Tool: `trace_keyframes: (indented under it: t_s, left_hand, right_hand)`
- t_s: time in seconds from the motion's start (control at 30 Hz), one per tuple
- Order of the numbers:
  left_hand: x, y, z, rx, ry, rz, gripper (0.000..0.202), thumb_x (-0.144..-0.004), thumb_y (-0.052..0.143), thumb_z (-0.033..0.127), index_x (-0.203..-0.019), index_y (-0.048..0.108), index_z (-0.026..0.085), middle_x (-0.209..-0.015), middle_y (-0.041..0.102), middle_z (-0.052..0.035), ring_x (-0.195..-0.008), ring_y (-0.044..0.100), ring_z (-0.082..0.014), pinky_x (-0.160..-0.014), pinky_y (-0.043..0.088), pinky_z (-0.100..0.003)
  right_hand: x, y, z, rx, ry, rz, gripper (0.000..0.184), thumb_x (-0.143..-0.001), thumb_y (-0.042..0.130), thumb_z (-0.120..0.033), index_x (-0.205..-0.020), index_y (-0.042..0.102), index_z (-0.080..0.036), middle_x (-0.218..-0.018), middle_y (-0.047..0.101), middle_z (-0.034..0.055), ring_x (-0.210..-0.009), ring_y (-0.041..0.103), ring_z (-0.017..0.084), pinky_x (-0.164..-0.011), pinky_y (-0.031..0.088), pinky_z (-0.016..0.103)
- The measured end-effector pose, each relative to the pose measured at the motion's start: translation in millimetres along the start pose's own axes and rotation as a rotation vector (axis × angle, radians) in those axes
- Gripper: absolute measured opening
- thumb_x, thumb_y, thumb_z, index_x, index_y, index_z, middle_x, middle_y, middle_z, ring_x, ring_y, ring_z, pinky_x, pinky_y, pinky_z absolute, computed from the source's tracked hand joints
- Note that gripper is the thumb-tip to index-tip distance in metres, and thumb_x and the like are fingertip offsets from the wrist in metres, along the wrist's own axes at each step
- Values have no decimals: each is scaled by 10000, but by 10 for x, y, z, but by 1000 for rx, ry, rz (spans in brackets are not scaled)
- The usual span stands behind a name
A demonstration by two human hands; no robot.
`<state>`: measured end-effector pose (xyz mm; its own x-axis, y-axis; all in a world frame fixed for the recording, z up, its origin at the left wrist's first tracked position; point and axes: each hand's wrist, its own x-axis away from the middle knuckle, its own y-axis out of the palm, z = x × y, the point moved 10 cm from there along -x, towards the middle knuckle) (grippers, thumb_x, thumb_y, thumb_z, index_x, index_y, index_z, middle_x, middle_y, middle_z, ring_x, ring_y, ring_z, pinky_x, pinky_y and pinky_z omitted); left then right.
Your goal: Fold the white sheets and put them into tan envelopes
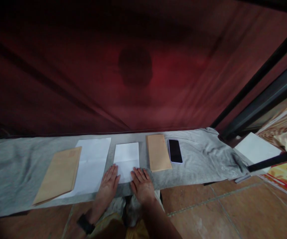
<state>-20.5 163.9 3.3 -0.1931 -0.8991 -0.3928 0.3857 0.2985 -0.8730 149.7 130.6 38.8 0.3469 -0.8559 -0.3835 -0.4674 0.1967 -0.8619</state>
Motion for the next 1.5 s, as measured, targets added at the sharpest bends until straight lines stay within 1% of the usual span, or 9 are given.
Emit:
trace_keyframes:
  t_s: [0.1,0.17,0.33,0.47,0.57,0.73,1.03,1.27,1.5]
  left_hand:
    - [192,-83,84,-2,-1,5,495,-1039,329,341,-1427,528,108,-1496,550,-179,-1392,512,-273,-1114,479,-472]
    - [177,-138,142,-29,-20,-22,459,-1034,345,327,-1383,578,139,-1455,592,-158,-1343,555,-277,-1080,502,-470]
    - [-182,-248,284,-92,-19,-45,450,-1022,380,302,-1385,593,142,-1446,600,-167,-1360,534,-319,-1106,454,-525]
    - [-370,-93,380,-94,82,-88,494,-1022,398,370,-1436,557,152,-1553,492,-164,-1467,420,-325,-1164,389,-548]
    - [-284,-5,356,-98,91,-104,524,-1024,396,412,-1452,541,146,-1543,497,-178,-1448,452,-313,-1156,407,-523]
    - [23,-94,421,-113,187,-118,553,-994,481,441,-1477,511,175,-1570,470,-155,-1459,438,-306,-1164,406,-502]
    - [-120,-76,596,-220,163,-440,516,-894,551,156,-1409,582,148,-1472,567,-210,-1377,528,-355,-1113,448,-516]
    - [-204,-149,705,-252,147,-413,645,-856,391,-62,-1422,569,192,-1438,590,-202,-1338,566,-318,-1033,521,-492]
    - [-226,-148,697,-360,197,-435,581,-871,396,-35,-1374,616,158,-1424,621,-164,-1302,603,-291,-1075,505,-484]
  right_hand:
    - [8,-55,-12,-26,-14,7,474,-1016,510,-264,-1488,511,-215,-1526,535,65,-1420,480,232,-1231,321,482]
    - [12,-60,-24,-30,-29,-6,464,-1018,506,-262,-1480,520,-225,-1530,531,52,-1425,472,230,-1238,309,485]
    - [12,15,-4,9,-12,-41,412,-1013,528,-256,-1421,584,-231,-1494,569,58,-1384,520,233,-1220,331,490]
    - [17,51,4,33,-27,-44,411,-1008,536,-268,-1413,591,-228,-1498,564,70,-1375,529,240,-1206,345,499]
    - [26,46,11,32,-42,-43,409,-1014,529,-279,-1415,589,-229,-1498,564,73,-1372,533,238,-1200,354,490]
    - [31,42,19,17,-41,-64,407,-1014,541,-280,-1416,585,-232,-1501,561,63,-1365,538,230,-1208,346,481]
    - [17,21,15,-4,-49,-71,451,-985,572,-246,-1436,563,-235,-1501,563,72,-1368,533,229,-1202,352,489]
    - [7,21,10,-1,-40,-71,475,-974,575,-216,-1448,551,-243,-1505,558,68,-1370,534,228,-1202,355,492]
    - [-30,4,8,-65,-22,-30,487,-954,600,-196,-1438,555,-227,-1463,599,75,-1349,553,234,-1198,370,509]
